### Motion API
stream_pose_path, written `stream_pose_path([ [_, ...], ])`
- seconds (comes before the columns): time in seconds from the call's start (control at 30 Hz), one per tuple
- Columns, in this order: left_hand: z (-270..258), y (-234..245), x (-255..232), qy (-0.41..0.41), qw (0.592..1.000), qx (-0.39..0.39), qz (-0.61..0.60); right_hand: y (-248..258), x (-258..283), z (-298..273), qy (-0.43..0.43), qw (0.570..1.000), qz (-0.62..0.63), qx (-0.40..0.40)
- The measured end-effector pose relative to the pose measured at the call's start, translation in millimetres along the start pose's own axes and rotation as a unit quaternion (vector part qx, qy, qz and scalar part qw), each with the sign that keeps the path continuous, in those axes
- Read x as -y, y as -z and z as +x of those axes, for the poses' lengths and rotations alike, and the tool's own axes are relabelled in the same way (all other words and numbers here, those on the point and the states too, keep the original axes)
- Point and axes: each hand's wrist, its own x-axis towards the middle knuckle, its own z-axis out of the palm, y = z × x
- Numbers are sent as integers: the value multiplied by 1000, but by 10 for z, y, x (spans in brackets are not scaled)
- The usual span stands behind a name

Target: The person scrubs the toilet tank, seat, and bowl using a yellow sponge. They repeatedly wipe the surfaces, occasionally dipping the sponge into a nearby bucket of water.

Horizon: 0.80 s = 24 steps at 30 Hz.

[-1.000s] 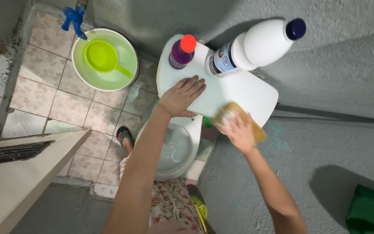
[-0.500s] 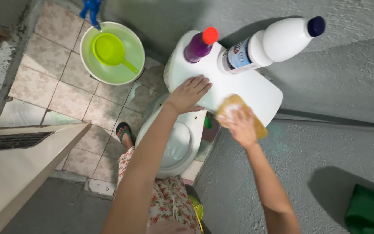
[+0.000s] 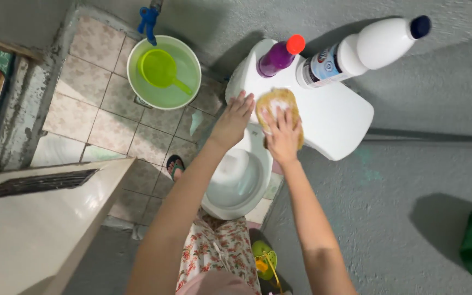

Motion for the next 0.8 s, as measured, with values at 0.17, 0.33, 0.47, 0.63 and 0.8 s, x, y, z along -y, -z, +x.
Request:
stream_pose_path([
  [0.17, 90, 98, 33, -1, 998, 46, -45, 155, -1185, -557, -230, 971, 63, -37],
  [0.33, 168, -301, 24, 7, 1000, -1, -25, -155, -1263, -558, -254, 960, 44, -110],
  [0.47, 310, -533, 82, -16, 993, 32, 114, -293, -6, -116, -133, 990, 30, -41],
  [0.63, 271, -492, 146, 28, 991, 88, 97, -145, -284, -90, -88, 995, 49, 2],
  [0.8, 316, -353, 147, 59, 985, 145, 65, -64, -1624, -634, -348, 931, 100, -39],
])
